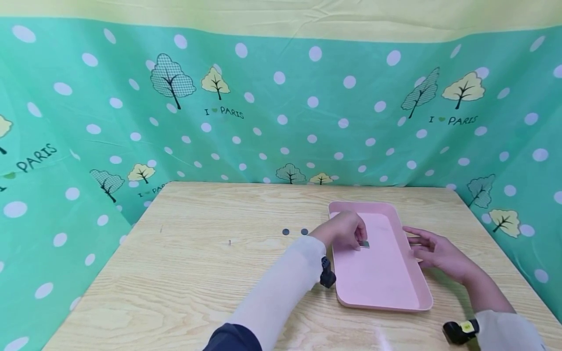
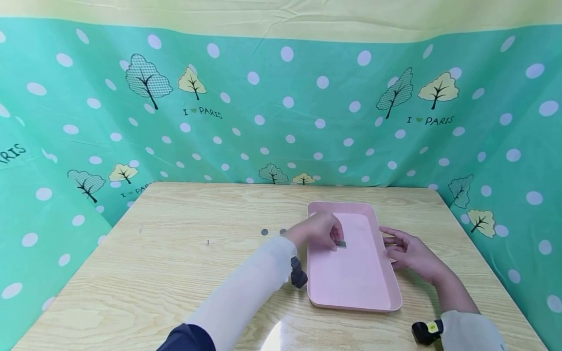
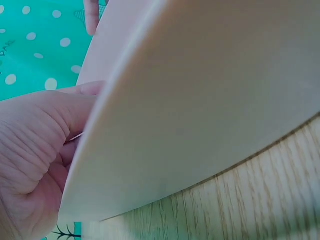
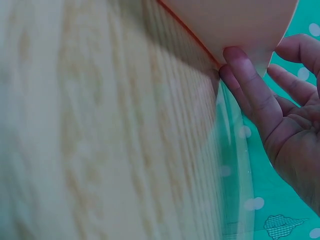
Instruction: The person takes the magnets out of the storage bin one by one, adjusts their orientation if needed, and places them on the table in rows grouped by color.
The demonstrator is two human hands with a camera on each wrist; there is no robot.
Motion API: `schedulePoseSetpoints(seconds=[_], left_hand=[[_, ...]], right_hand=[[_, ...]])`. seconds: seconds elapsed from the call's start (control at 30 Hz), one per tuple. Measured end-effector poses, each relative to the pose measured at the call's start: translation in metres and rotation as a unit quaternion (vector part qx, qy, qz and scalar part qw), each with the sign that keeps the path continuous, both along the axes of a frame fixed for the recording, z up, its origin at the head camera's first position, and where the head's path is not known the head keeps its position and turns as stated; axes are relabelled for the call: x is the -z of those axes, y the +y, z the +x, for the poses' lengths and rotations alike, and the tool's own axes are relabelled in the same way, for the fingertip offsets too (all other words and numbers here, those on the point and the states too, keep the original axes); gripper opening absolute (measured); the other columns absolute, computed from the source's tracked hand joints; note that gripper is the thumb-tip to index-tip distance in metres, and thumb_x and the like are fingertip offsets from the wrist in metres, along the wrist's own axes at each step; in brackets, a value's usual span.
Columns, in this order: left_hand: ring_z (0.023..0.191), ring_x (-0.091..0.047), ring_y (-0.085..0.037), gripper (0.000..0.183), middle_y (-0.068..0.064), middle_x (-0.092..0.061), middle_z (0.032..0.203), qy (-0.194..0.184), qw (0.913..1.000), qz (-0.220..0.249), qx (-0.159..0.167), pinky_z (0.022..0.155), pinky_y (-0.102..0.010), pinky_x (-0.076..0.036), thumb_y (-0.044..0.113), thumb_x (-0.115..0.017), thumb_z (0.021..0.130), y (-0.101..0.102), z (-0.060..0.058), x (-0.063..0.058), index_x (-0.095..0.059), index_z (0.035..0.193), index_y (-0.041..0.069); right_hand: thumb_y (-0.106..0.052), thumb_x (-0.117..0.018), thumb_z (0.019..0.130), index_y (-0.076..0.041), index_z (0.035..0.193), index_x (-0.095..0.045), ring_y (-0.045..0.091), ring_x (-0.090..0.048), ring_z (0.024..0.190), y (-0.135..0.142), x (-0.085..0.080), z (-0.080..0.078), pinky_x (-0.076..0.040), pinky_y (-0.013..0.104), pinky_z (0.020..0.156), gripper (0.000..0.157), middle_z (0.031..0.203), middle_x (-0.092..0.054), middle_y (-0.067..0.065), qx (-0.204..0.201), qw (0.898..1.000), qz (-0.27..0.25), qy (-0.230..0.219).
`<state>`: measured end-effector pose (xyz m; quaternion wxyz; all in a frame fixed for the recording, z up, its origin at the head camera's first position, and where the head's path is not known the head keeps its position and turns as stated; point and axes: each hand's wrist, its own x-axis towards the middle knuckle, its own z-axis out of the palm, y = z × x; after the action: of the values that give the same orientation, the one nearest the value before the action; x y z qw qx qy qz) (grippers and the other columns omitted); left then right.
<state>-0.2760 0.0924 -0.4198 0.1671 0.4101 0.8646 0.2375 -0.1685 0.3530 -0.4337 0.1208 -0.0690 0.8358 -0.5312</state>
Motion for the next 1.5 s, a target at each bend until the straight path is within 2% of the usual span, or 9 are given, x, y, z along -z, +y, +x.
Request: schedulePoseSetpoints(seconds=[0.1, 0.23, 0.5, 0.6, 0.83, 1.0, 1.2, 1.33, 1.5], left_hand=[[0.068, -0.059, 0.000, 0.021, 0.008, -0.066, 0.074, -0.019, 0.9998, 0.008, -0.002, 0.064, -0.008, -0.046, 0.002, -0.086, 0.071, 0.000, 0.001, 0.000, -0.074, 0.087, 0.008], [0.069, -0.057, -0.001, 0.023, 0.007, -0.065, 0.074, -0.025, 0.9996, 0.010, -0.006, 0.064, -0.008, -0.046, -0.002, -0.085, 0.071, 0.000, 0.002, 0.000, -0.075, 0.088, 0.008], [0.068, -0.057, -0.001, 0.019, 0.010, -0.065, 0.072, -0.028, 0.9992, 0.025, -0.014, 0.064, -0.009, -0.046, 0.001, -0.084, 0.072, -0.003, 0.000, 0.003, -0.077, 0.087, 0.011], [0.069, -0.058, 0.000, 0.020, 0.010, -0.066, 0.074, -0.047, 0.9975, 0.047, -0.024, 0.066, -0.010, -0.047, -0.001, -0.083, 0.073, -0.005, 0.000, 0.003, -0.077, 0.088, 0.011], [0.071, -0.061, -0.002, 0.022, 0.009, -0.070, 0.078, -0.106, 0.9847, 0.129, -0.051, 0.067, -0.013, -0.051, -0.010, -0.074, 0.077, -0.010, -0.001, 0.002, -0.078, 0.089, 0.008], [0.071, -0.061, -0.001, 0.018, 0.008, -0.070, 0.079, -0.121, 0.9756, 0.173, -0.060, 0.067, -0.015, -0.052, -0.007, -0.076, 0.077, -0.011, -0.003, 0.003, -0.078, 0.089, 0.006], [0.073, -0.063, -0.002, 0.014, 0.004, -0.073, 0.079, -0.136, 0.9674, 0.205, -0.059, 0.068, -0.016, -0.052, -0.004, -0.078, 0.079, -0.018, -0.005, 0.001, -0.078, 0.090, 0.004], [0.076, -0.064, -0.004, 0.014, 0.006, -0.073, 0.078, -0.152, 0.9608, 0.222, -0.067, 0.071, -0.018, -0.053, -0.002, -0.079, 0.078, -0.023, -0.002, -0.003, -0.078, 0.090, 0.005], [0.077, -0.064, -0.004, 0.014, 0.007, -0.072, 0.078, -0.156, 0.9570, 0.230, -0.082, 0.072, -0.018, -0.052, 0.002, -0.081, 0.077, -0.029, 0.001, -0.008, -0.078, 0.090, 0.006]], right_hand=[[-0.018, -0.061, 0.097, -0.001, 0.152, -0.025, 0.001, -0.060, 0.100, 0.000, 0.000, 0.000, -0.058, 0.037, 0.075, 0.068, 0.140, -0.041, 0.036, 0.000, 1.000, 0.001, 0.000], [-0.018, -0.061, 0.097, -0.001, 0.152, -0.025, 0.002, -0.061, 0.101, 0.001, 0.000, 0.000, -0.058, 0.037, 0.075, 0.068, 0.140, -0.041, 0.036, -0.001, 1.000, -0.001, 0.000], [-0.017, -0.060, 0.098, 0.002, 0.151, -0.025, 0.002, -0.061, 0.101, 0.000, 0.000, 0.001, -0.058, 0.037, 0.075, 0.067, 0.140, -0.040, 0.037, -0.006, 1.000, -0.007, 0.004], [-0.016, -0.060, 0.098, 0.002, 0.151, -0.025, 0.001, -0.061, 0.100, -0.001, 0.000, 0.001, -0.058, 0.038, 0.075, 0.067, 0.140, -0.039, 0.038, -0.008, 1.000, -0.009, 0.004], [-0.016, -0.060, 0.097, 0.002, 0.151, -0.025, 0.001, -0.061, 0.101, 0.000, -0.001, -0.001, -0.058, 0.038, 0.076, 0.067, 0.140, -0.039, 0.038, -0.009, 1.000, -0.011, 0.000], [-0.016, -0.060, 0.098, 0.001, 0.151, -0.025, 0.001, -0.061, 0.101, 0.001, 0.000, -0.001, -0.058, 0.038, 0.075, 0.067, 0.139, -0.040, 0.037, -0.010, 1.000, -0.010, 0.001], [-0.017, -0.059, 0.098, 0.002, 0.152, -0.022, 0.002, -0.061, 0.101, -0.001, 0.001, -0.001, -0.058, 0.040, 0.075, 0.068, 0.139, -0.040, 0.038, -0.013, 1.000, -0.022, -0.008], [-0.017, -0.059, 0.098, 0.003, 0.152, -0.022, 0.001, -0.060, 0.102, -0.002, 0.001, 0.000, -0.058, 0.039, 0.075, 0.067, 0.139, -0.040, 0.038, -0.012, 1.000, -0.020, -0.005], [-0.016, -0.059, 0.098, 0.004, 0.151, -0.023, 0.000, -0.060, 0.101, -0.002, -0.001, 0.001, -0.058, 0.038, 0.074, 0.067, 0.138, -0.041, 0.038, -0.010, 1.000, -0.011, 0.006]])
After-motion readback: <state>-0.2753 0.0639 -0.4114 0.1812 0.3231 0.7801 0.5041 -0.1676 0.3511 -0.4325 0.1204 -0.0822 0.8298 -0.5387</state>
